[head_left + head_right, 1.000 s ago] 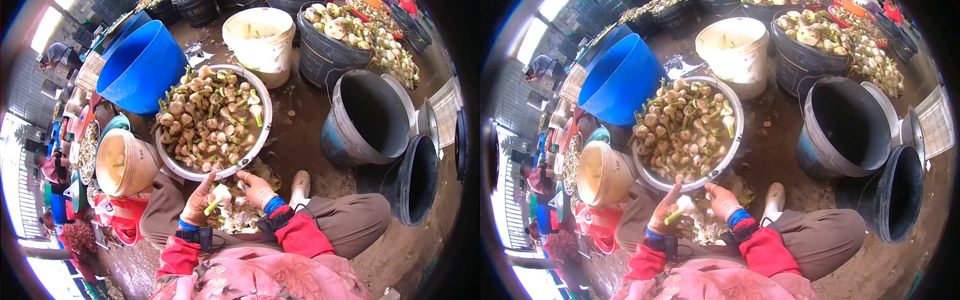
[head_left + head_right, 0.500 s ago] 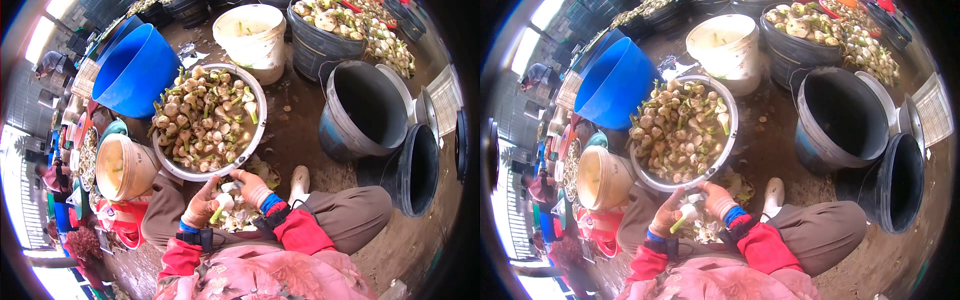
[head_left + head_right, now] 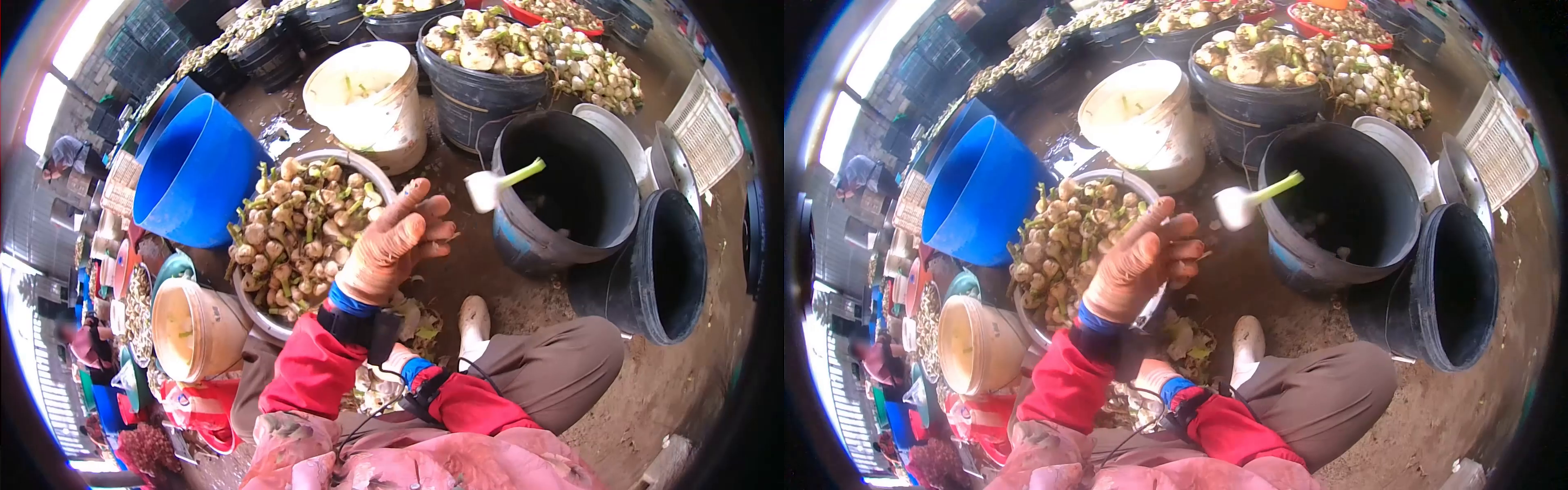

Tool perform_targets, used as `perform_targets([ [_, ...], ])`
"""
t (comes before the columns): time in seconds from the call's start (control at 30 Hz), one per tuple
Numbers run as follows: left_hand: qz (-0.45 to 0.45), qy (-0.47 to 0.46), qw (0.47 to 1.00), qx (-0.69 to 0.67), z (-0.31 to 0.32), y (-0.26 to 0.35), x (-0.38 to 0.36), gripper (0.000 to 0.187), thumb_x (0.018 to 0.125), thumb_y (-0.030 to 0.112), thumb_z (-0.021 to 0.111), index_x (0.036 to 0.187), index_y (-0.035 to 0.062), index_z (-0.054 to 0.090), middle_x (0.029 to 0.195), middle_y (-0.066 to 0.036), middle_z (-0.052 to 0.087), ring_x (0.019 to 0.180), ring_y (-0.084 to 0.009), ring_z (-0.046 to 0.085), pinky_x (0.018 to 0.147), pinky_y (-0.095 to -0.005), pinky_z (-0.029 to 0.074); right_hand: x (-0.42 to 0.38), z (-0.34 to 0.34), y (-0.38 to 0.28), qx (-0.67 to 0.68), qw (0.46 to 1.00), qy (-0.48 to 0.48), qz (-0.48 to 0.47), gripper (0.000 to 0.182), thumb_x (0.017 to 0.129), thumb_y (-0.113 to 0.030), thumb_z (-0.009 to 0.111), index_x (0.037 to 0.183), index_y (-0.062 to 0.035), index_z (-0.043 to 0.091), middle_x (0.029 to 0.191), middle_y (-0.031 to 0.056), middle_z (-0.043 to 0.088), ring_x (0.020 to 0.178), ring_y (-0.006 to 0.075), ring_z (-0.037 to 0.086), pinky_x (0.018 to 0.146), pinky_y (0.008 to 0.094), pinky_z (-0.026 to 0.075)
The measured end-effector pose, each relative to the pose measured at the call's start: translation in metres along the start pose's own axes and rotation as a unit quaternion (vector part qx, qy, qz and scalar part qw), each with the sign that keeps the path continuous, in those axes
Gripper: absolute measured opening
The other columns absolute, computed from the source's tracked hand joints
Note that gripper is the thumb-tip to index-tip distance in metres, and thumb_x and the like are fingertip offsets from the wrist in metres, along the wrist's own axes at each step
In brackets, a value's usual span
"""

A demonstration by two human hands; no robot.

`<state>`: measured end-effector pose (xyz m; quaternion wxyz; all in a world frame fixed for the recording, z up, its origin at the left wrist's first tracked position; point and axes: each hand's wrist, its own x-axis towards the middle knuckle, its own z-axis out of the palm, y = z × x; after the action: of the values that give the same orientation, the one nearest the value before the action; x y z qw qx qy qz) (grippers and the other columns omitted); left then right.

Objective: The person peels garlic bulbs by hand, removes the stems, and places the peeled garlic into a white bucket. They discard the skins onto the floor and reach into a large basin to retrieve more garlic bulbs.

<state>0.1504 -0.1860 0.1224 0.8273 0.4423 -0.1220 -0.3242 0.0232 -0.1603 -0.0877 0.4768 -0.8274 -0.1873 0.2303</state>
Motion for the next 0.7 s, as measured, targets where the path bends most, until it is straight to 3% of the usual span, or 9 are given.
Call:
perform_targets([
  [0.13,-0.062,0.105,0.974,0.193,-0.064,-0.005,0.019,0.053,0.085,0.032,0.065,0.127,0.0035,0.049,0.104,-0.010,0.062,0.083,-0.0184,0.063,0.070,-0.0292,0.051,0.002,-0.033,-0.014,0.163,0.970,-0.090,0.155,0.037,0.076,-0.005,0.052,0.111,-0.0103,0.061,0.108,0.0149,0.063,0.104,0.0334,0.058,0.086,0.0401,0.044],
  [0.2,-0.168,0.245,0.910,0.290,-0.123,-0.031,0.017,0.037,0.086,0.026,0.062,0.117,0.0073,0.059,0.093,-0.009,0.064,0.076,-0.0152,0.062,0.065,-0.0269,0.050,-0.003,-0.016,0.002,0.117,0.986,-0.042,0.114,0.043,0.075,-0.002,0.049,0.116,-0.0128,0.060,0.113,0.0147,0.061,0.107,0.0319,0.057,0.092,0.0378,0.043],
  [0.27,-0.251,0.148,0.762,0.578,-0.198,-0.064,0.003,0.030,0.087,0.029,0.059,0.109,0.0100,0.064,0.082,-0.010,0.064,0.067,-0.0165,0.061,0.058,-0.0294,0.049,-0.003,-0.030,-0.004,0.143,0.972,-0.092,0.163,0.048,0.075,-0.002,0.048,0.120,-0.0138,0.058,0.117,0.0162,0.059,0.110,0.0323,0.055,0.095,0.0365,0.042],
  [0.33,-0.208,0.202,0.732,0.616,-0.241,-0.101,-0.011,0.028,0.087,0.034,0.055,0.097,0.0085,0.065,0.072,-0.009,0.061,0.056,-0.0204,0.059,0.049,-0.0344,0.047,-0.001,-0.031,-0.001,0.127,0.966,-0.139,0.178,0.049,0.075,-0.002,0.048,0.122,-0.0137,0.056,0.118,0.0168,0.058,0.110,0.0325,0.055,0.094,0.0371,0.042],
  [0.37,-0.201,0.062,0.687,0.696,-0.247,-0.100,-0.007,0.037,0.087,0.041,0.053,0.092,0.0061,0.063,0.069,-0.009,0.059,0.052,-0.0227,0.057,0.046,-0.0374,0.045,0.001,-0.029,0.003,0.133,0.961,-0.148,0.191,0.052,0.074,-0.002,0.050,0.124,-0.0143,0.055,0.118,0.0160,0.059,0.110,0.0326,0.055,0.093,0.0374,0.043],
  [0.4,-0.203,0.059,0.687,0.695,-0.250,-0.106,-0.002,0.037,0.087,0.041,0.053,0.092,0.0061,0.063,0.069,-0.009,0.059,0.052,-0.0227,0.057,0.046,-0.0374,0.045,0.002,-0.027,0.006,0.135,0.960,-0.148,0.193,0.052,0.074,-0.002,0.050,0.124,-0.0143,0.055,0.118,0.0160,0.059,0.110,0.0326,0.055,0.093,0.0374,0.043],
  [0.47,-0.406,0.268,0.736,0.470,-0.237,-0.115,0.014,0.042,0.085,0.046,0.055,0.089,0.0054,0.062,0.072,-0.010,0.059,0.052,-0.0216,0.055,0.047,-0.0364,0.044,0.003,-0.030,0.010,0.155,0.956,-0.135,0.211,0.054,0.072,-0.004,0.053,0.125,-0.0149,0.054,0.118,0.0148,0.059,0.109,0.0319,0.055,0.093,0.0370,0.043],
  [0.5,-0.432,0.275,0.698,0.500,-0.228,-0.111,0.022,0.048,0.083,0.051,0.056,0.095,0.0051,0.060,0.072,-0.009,0.058,0.051,-0.0207,0.053,0.046,-0.0360,0.043,0.003,-0.038,0.009,0.186,0.944,-0.137,0.236,0.055,0.072,-0.003,0.054,0.125,-0.0155,0.054,0.116,0.0133,0.060,0.106,0.0305,0.058,0.090,0.0368,0.045],
  [0.7,-0.351,0.206,0.821,0.400,-0.223,-0.088,0.009,0.045,0.083,0.042,0.062,0.109,0.0058,0.054,0.073,-0.003,0.056,0.049,-0.0144,0.049,0.042,-0.0304,0.039,0.006,-0.034,0.019,0.291,0.918,-0.064,0.261,0.048,0.078,-0.007,0.054,0.125,-0.0146,0.054,0.103,0.0138,0.065,0.081,0.0231,0.065,0.070,0.0336,0.052],
])
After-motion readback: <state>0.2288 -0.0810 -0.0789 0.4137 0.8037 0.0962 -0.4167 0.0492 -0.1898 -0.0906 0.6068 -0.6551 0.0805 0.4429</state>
